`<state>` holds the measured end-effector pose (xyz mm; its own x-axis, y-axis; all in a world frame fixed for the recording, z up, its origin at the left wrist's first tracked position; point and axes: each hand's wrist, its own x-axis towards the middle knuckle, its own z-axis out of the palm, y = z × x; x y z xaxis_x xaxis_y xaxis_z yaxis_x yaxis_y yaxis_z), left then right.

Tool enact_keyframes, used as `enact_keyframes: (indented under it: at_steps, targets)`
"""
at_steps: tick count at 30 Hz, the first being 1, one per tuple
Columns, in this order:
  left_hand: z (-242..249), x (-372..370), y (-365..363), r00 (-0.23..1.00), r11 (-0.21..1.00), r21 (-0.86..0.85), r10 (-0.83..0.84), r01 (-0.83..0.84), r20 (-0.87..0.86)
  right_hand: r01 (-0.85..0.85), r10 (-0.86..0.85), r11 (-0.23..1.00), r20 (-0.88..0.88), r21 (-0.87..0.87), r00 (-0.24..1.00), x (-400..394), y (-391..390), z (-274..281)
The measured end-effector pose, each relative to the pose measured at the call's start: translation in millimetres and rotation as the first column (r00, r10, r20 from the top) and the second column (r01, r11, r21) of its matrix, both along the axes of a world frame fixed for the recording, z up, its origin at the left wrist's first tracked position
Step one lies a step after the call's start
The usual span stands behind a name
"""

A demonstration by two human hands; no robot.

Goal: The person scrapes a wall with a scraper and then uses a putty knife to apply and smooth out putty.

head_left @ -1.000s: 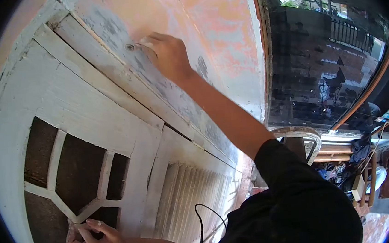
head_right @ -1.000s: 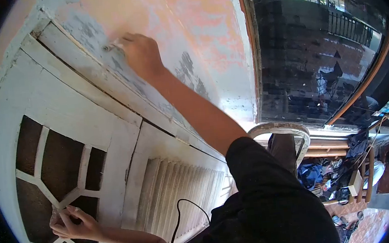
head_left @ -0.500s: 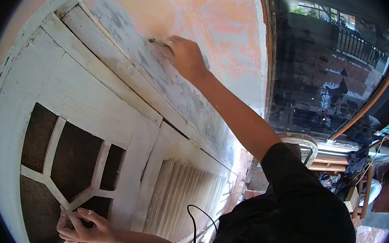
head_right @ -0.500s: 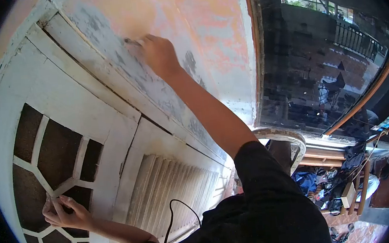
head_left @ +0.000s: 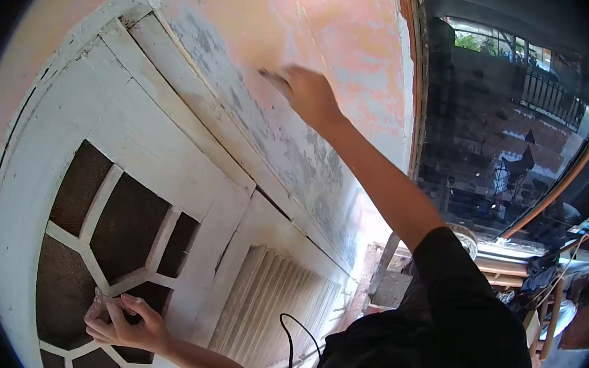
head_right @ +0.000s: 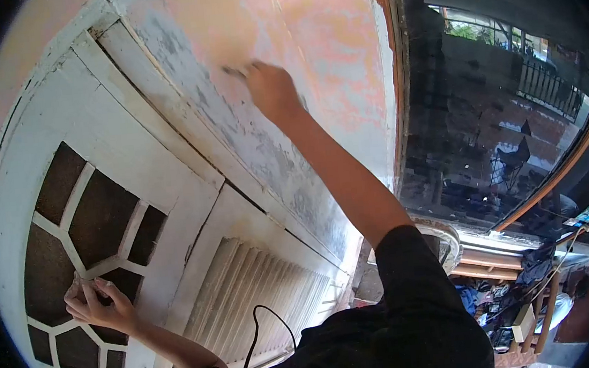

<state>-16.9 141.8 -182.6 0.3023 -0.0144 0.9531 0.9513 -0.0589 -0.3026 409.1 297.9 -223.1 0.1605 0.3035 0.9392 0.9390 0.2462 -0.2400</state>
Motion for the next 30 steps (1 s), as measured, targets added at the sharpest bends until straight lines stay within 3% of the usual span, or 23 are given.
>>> enact_keyframes:
  at_steps: [1, 3, 5, 7, 9, 11, 12, 14, 15, 17, 18, 21, 23, 25, 27, 28, 30]
  targets:
    - [0, -1, 0, 1.0, 1.0, -0.004, -0.008, 0.008, 0.0, -0.002, 0.002, 1.0, -0.01, -0.001, 1.0, -14, -1, 13]
    - [0, -1, 1, 1.0, 1.0, -0.008, -0.009, 0.009, 0.002, -0.111, 0.118, 0.964, -0.016, 0.242, 0.993, -36, 1, 23]
    - [-1, 0, 0, 1.0, 1.0, -0.027, -0.015, 0.016, 0.019, -0.163, 0.194, 0.951, -0.097, 0.265, 0.976, -63, 1, -26]
    - [2, 6, -1, 1.0, 1.0, -0.029, -0.004, 0.005, 0.006, -0.111, 0.165, 0.961, -0.204, 0.255, 0.965, -70, 6, -97]
    - [3, 9, -5, 1.0, 1.0, -0.025, 0.016, -0.016, -0.004, -0.055, 0.043, 0.997, -0.206, -0.056, 0.978, -55, 2, -173]
    - [4, 8, -4, 1.0, 0.999, -0.032, 0.003, -0.003, 0.006, -0.11, 0.092, 0.905, -0.065, -0.411, 0.994, -12, -2, -210]
    - [8, 7, -4, 1.0, 1.0, -0.02, -0.005, 0.005, 0.002, -0.06, 0.034, 0.885, -0.065, -0.462, 0.997, -1, -7, -194]
    - [3, 9, -4, 0.999, 0.999, -0.028, -0.033, 0.034, 0.021, 0.017, -0.019, 0.998, -0.046, -0.053, 0.999, 8, 9, -131]
    - [0, 2, -5, 1.0, 0.997, -0.073, -0.004, 0.006, 0.026, -0.036, 0.025, 0.995, -0.112, -0.097, 0.993, 2, -2, -76]
    - [-1, 1, -4, 1.0, 0.998, -0.063, -0.008, 0.009, 0.015, -0.089, 0.106, 0.982, -0.096, 0.166, 0.99, -10, -2, 4]
    - [0, 0, -3, 1.0, 0.999, -0.035, -0.008, 0.009, 0.008, -0.155, 0.181, 0.94, -0.058, 0.303, 0.982, -16, 0, 27]
    - [2, 1, -3, 1.0, 0.999, -0.038, -0.016, 0.016, 0.004, -0.156, 0.194, 0.945, -0.11, 0.289, 0.975, -44, 9, 26]
    - [3, 0, -1, 1.0, 0.999, -0.041, -0.003, 0.002, -0.005, -0.058, 0.094, 0.984, -0.219, 0.166, 0.971, -58, 7, -26]
    - [3, 2, 1, 1.0, 0.999, -0.043, 0.009, -0.009, 0.006, -0.11, 0.139, 0.986, -0.24, 0.129, 0.961, -67, 1, -97]
    - [0, 2, 0, 0.998, 0.997, -0.063, 0.051, -0.048, 0.039, -0.131, 0.123, 0.991, -0.188, -0.031, 0.974, -46, 1, -168]
    - [-1, 3, -2, 0.998, 0.996, -0.072, 0.047, -0.044, 0.037, -0.127, 0.117, 0.991, -0.19, -0.041, 0.975, -32, -6, -172]
    - [3, 5, 0, 1.0, 0.999, -0.03, -0.027, 0.027, 0.014, 0.011, -0.003, 0.958, 0.028, -0.288, 1.0, -1, 0, -164]
